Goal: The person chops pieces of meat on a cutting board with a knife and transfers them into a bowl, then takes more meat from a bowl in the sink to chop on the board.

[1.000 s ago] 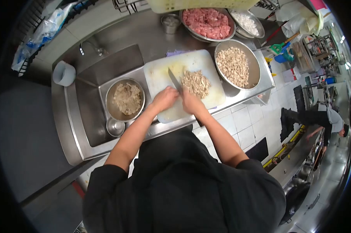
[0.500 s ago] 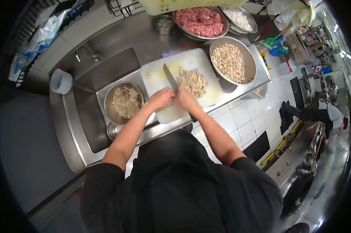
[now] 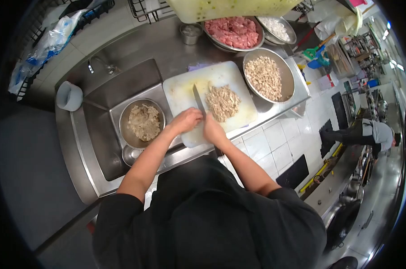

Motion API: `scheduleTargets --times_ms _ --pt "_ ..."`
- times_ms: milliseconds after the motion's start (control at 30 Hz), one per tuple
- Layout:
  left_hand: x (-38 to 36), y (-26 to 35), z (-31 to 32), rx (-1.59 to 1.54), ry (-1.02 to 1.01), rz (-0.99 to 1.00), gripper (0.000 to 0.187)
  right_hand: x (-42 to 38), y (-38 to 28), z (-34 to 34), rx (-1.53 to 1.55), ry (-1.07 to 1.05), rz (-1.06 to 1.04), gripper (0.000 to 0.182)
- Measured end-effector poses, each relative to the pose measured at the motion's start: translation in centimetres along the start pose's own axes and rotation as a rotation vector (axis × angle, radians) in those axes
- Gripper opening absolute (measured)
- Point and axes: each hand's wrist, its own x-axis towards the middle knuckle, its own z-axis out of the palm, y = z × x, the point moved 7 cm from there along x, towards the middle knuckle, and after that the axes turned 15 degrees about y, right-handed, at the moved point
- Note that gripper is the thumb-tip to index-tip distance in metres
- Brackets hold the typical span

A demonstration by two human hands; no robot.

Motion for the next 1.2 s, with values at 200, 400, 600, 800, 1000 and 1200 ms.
scheduleTargets --times_ms 200,400,600,800,1000,1200 --pt "0.4 0.0 -1.2 -0.037 -0.004 -0.055 0.017 0.7 -0.5 -1.6 0.092 -0.003 -0.076 0.028" --pt "-0.5 0.1 -0.5 -0.066 -0.018 -0.051 0.018 2.5 0.0 -1.0 -0.076 -0.009 -0.069 0.028" --pt "-2.0 -0.4 -1.2 0.026 0.22 -0.012 0.023 -3.5 -2.7 -7.1 -0.188 -0.141 -0.098 0.025" --pt "-2.7 -0.3 -0.7 0.024 0.282 -0.051 0.022 -4.2 -1.4 -2.4 -0.242 -0.14 -0.105 0.023" --pt "-2.6 -0.1 -0.9 0.02 0.31 -0.034 0.022 -4.0 -3.1 -6.4 -0.199 -0.149 -0.124 0.029" --pt "-3.2 0.4 -0.9 0.039 0.323 -0.058 0.017 -2.7 -1.6 -2.4 -0.15 -0.098 -0.147 0.02"
